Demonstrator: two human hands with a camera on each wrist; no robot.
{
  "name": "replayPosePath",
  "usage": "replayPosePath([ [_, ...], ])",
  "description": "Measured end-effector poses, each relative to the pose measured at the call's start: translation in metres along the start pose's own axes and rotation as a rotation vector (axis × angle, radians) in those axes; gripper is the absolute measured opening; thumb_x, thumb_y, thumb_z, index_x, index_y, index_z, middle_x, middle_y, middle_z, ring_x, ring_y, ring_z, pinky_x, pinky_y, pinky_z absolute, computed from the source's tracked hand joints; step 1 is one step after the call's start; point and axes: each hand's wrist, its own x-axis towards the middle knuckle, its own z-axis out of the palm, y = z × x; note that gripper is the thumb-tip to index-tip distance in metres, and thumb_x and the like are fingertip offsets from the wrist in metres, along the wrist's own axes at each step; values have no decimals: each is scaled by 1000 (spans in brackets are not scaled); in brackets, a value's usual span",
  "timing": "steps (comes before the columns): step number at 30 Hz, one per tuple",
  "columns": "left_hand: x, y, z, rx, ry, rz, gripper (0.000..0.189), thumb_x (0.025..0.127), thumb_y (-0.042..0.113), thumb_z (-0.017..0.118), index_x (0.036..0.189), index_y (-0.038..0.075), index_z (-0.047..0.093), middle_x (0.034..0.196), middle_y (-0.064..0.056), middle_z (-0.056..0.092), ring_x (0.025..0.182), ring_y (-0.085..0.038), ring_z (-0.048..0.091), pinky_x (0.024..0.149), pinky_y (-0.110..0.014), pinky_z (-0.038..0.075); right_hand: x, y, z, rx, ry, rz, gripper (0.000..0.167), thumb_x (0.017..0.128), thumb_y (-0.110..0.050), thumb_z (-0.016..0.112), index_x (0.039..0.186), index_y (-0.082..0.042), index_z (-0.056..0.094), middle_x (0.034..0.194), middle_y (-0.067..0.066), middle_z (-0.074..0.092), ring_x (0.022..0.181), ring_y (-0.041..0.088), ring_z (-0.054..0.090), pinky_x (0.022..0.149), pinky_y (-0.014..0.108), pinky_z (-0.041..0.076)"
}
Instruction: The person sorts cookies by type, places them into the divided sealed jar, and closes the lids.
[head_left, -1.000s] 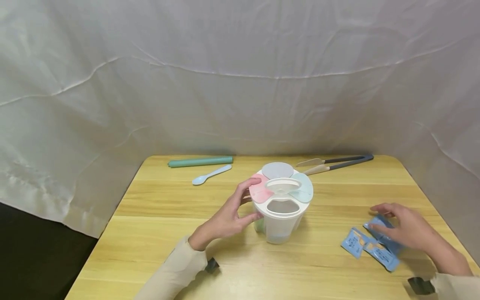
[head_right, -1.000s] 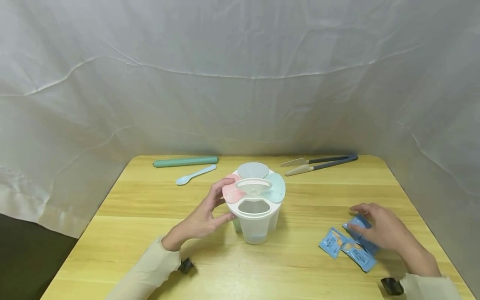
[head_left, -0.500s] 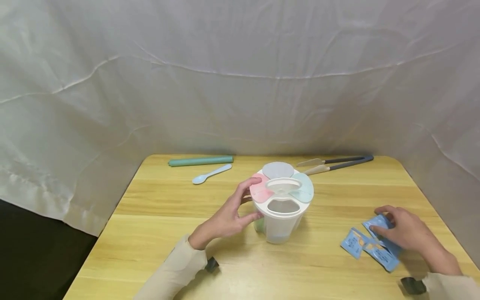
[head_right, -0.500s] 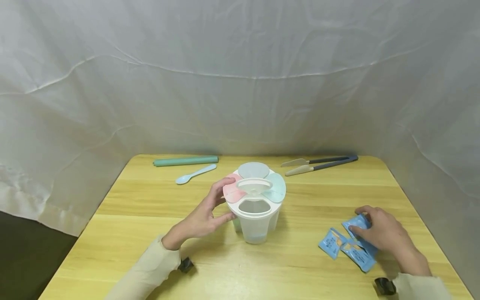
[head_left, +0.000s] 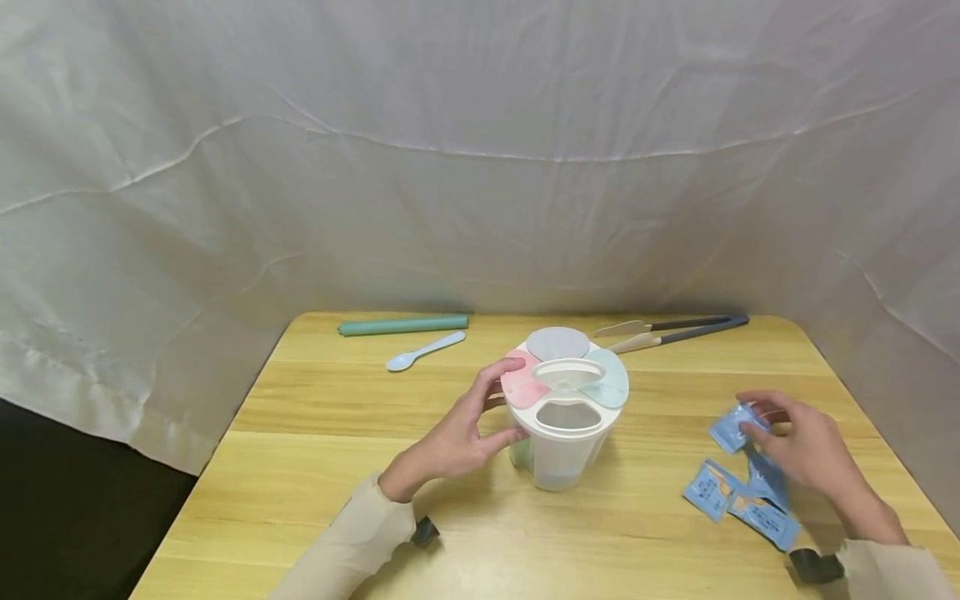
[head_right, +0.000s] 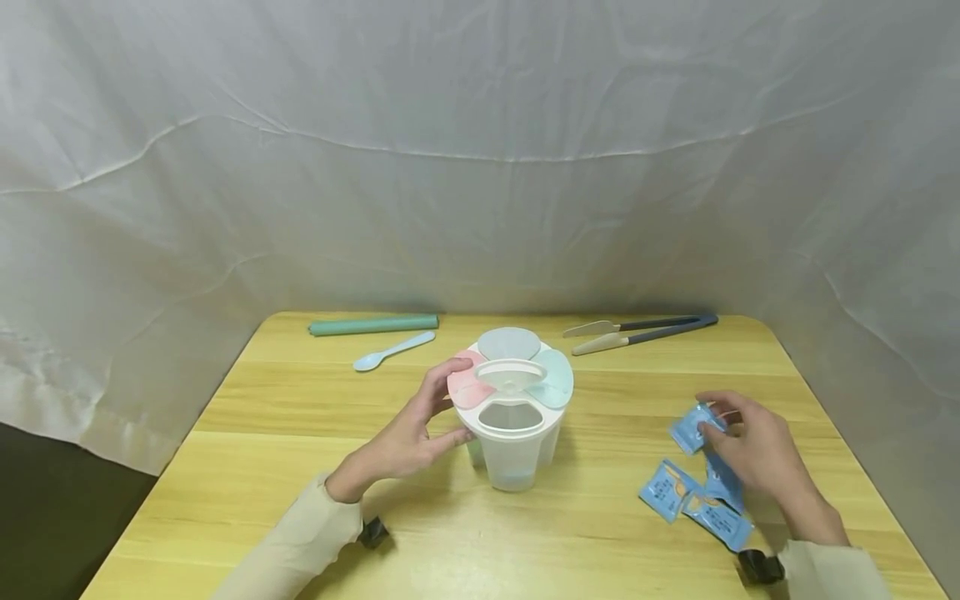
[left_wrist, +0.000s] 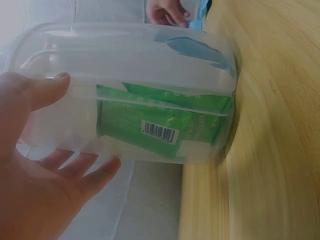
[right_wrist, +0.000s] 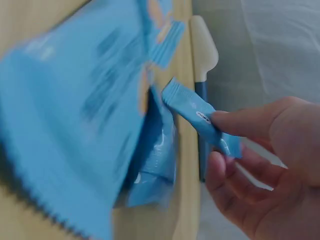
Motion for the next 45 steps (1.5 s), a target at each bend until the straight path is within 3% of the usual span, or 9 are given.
replayPosePath([
  [3,0,1,0,-1,0,-1,89,95,-6,79,166,16,29,172,-11,39,144,-33,58,124,-48,54,5,-9,-3,58,65,-34,41,91,6,82,130,-4,74,101,14,77,89,-19,56,67,3,52],
  [9,-1,-1,0,-6,-1,2,89,95,-6,79,166,16,29,172,-11,40,144,-32,59,123,-48,54,17,-40,-13,111,151,-48,37,99,3,75,133,-9,76,111,-32,65,97,-24,53,74,-3,48],
  [12,-1,-2,0,-1,-2,13,89,96,-6,78,166,16,28,171,-12,39,143,-33,59,123,-49,54,21,-58,-16,148,204,-68,37,99,4,74,133,-10,78,116,-41,60,102,-24,55,78,-5,47],
  [21,0,-2,1,-5,-5,7,89,96,-5,78,166,17,29,171,-11,40,144,-32,59,123,-47,54,29,-122,-30,340,424,-215,38,91,18,72,125,3,79,117,-24,72,105,-8,67,88,-1,51],
  [28,0,-3,1,-9,-5,0,89,96,-6,78,166,16,29,172,-12,39,144,-34,58,124,-47,54,25,-190,-43,420,536,-480,20,93,10,70,111,15,79,111,-5,79,95,-2,67,87,7,54],
  [33,0,-3,1,-7,-1,-3,90,95,-8,78,166,16,29,172,-11,39,145,-35,57,124,-47,53,22,-225,-43,482,545,-604,17,94,7,71,106,17,78,108,2,81,95,-2,69,88,9,54],
  [39,0,-3,1,-3,-13,-4,89,97,-5,77,167,16,26,174,-11,36,147,-35,57,125,-45,53,22,-245,-32,523,543,-692,14,95,6,73,102,15,79,101,12,81,97,0,72,90,9,56],
  [45,0,-2,-1,-15,-27,-42,94,98,-5,75,170,20,21,179,-9,29,153,-36,52,127,-45,50,26,-256,-19,473,447,-767,16,100,-2,71,106,8,82,99,16,78,102,2,73,95,7,56],
])
